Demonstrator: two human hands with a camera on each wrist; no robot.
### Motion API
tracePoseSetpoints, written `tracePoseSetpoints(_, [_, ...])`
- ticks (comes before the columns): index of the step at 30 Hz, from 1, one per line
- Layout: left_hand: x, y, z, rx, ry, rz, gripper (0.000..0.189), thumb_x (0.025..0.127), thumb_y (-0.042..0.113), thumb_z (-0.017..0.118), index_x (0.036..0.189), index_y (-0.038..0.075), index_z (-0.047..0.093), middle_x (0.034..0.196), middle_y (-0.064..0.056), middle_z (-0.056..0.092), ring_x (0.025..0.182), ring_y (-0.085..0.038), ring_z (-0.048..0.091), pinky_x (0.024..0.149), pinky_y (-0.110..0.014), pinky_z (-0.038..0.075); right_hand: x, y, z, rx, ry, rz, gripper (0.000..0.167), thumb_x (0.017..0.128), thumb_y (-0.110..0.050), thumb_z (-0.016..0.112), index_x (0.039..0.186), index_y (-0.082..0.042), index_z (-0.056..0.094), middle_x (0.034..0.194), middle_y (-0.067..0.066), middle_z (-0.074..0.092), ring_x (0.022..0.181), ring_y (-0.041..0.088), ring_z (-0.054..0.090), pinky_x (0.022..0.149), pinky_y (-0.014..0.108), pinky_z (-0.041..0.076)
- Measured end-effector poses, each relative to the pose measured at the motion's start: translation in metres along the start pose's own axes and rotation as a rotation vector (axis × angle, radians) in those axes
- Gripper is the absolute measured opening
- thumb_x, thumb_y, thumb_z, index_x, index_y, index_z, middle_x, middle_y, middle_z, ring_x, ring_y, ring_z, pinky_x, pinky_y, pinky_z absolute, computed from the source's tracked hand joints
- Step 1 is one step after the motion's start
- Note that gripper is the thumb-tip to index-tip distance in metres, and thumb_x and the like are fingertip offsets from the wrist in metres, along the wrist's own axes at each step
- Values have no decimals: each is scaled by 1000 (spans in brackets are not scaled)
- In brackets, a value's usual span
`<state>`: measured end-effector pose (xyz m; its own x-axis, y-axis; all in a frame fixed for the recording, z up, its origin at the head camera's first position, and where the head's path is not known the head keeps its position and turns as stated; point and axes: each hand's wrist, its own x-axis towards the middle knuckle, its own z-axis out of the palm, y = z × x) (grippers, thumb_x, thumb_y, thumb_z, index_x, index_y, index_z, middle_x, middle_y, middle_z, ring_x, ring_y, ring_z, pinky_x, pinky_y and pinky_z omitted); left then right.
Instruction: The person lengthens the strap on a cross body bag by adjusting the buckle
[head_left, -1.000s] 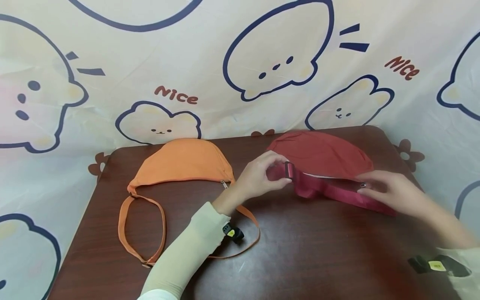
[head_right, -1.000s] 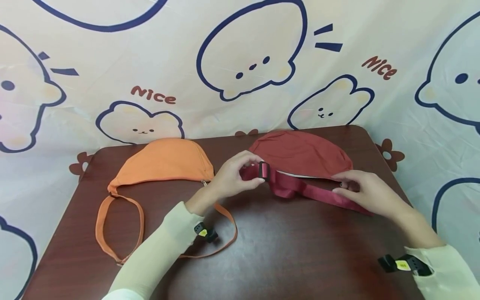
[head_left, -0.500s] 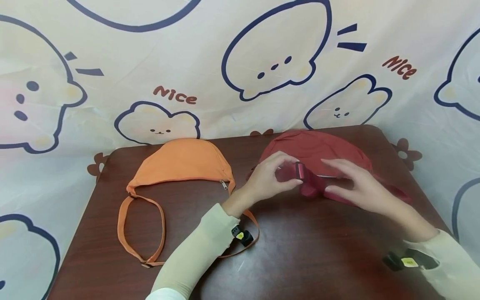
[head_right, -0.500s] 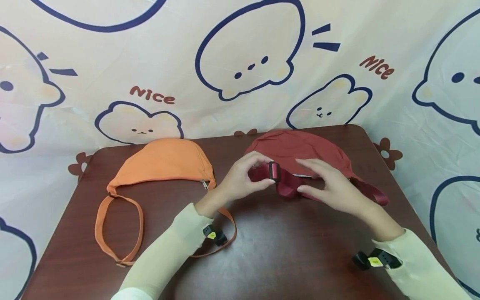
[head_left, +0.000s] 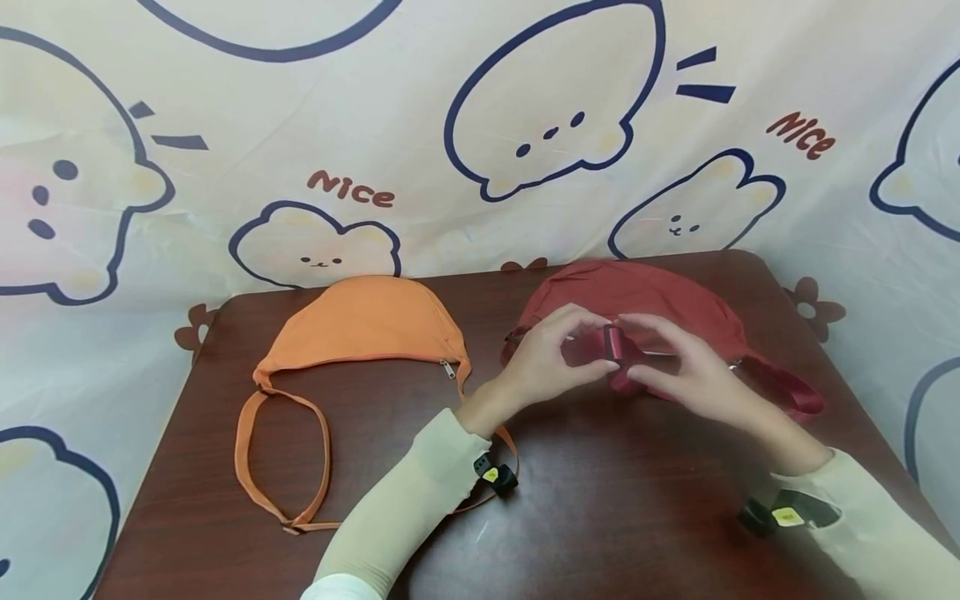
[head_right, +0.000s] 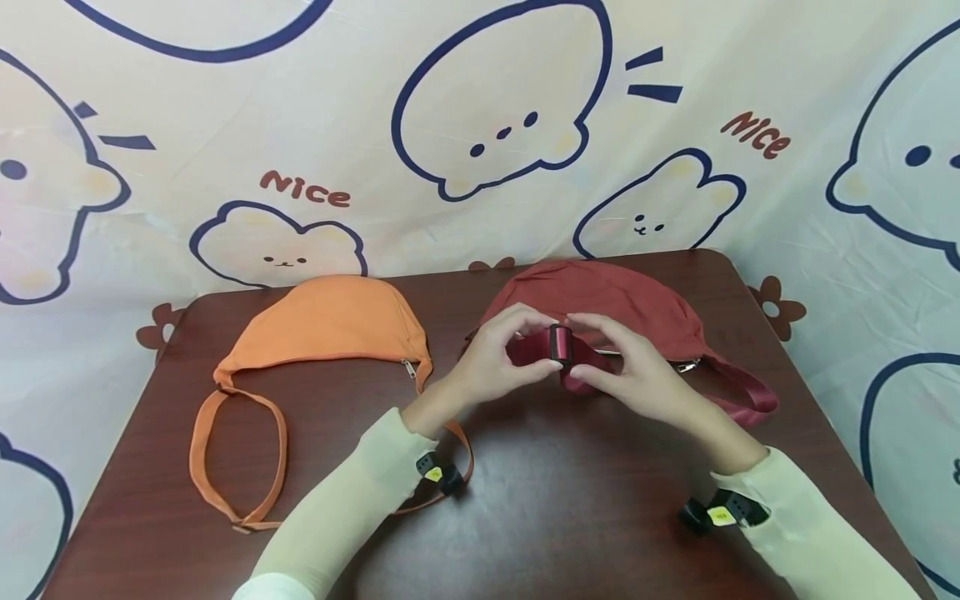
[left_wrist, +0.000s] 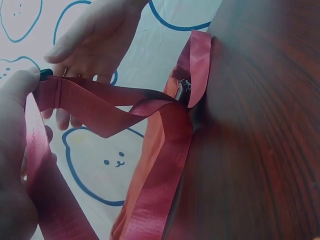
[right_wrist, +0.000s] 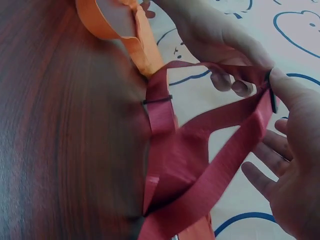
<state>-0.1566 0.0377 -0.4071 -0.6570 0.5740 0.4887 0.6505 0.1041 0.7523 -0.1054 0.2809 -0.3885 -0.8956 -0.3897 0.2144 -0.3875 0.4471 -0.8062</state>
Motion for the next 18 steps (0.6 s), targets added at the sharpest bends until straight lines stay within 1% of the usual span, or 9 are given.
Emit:
tracePoseSetpoints(4, [1, 0, 2, -15, 4, 4, 47, 83, 19, 86, 124, 9, 65, 118, -1, 63, 109, -9, 57, 97, -21, 48, 1, -1, 4, 19, 16, 13, 65, 89, -2, 77, 147, -16, 51, 140, 3, 58, 122, 13, 60, 96, 21, 50])
tracePoseSetpoints(7, [1, 0, 2, -20, 11, 12, 46, 84, 19, 86, 124, 9, 65, 118, -1, 63, 109, -10, 57, 96, -22, 48, 1, -1, 6, 27, 28, 11, 62, 89, -2, 77, 145, -15, 52, 137, 2, 60, 120, 9, 60, 96, 22, 50])
tracePoseSetpoints(13, [-1, 1, 1, -8, 3, -3, 49, 83, 20, 86, 126, 9, 64, 119, -1, 64, 108, -8, 56, 95, -21, 48, 2, -1, 8, 38, 53, 35, 54, 90, -5, 78, 138, -15, 57, 130, 1, 63, 114, 12, 62, 92, 23, 53])
tracePoseSetpoints(18, [-5, -2, 0, 30, 0, -18, 62, 81, 24, 88, 134, 9, 59, 125, -2, 64, 111, -8, 57, 96, -21, 48, 1, -3, 7, 23, 85, 55, 50, 90, -6, 78, 135, -14, 59, 126, 1, 64, 111, 13, 62, 90, 21, 53])
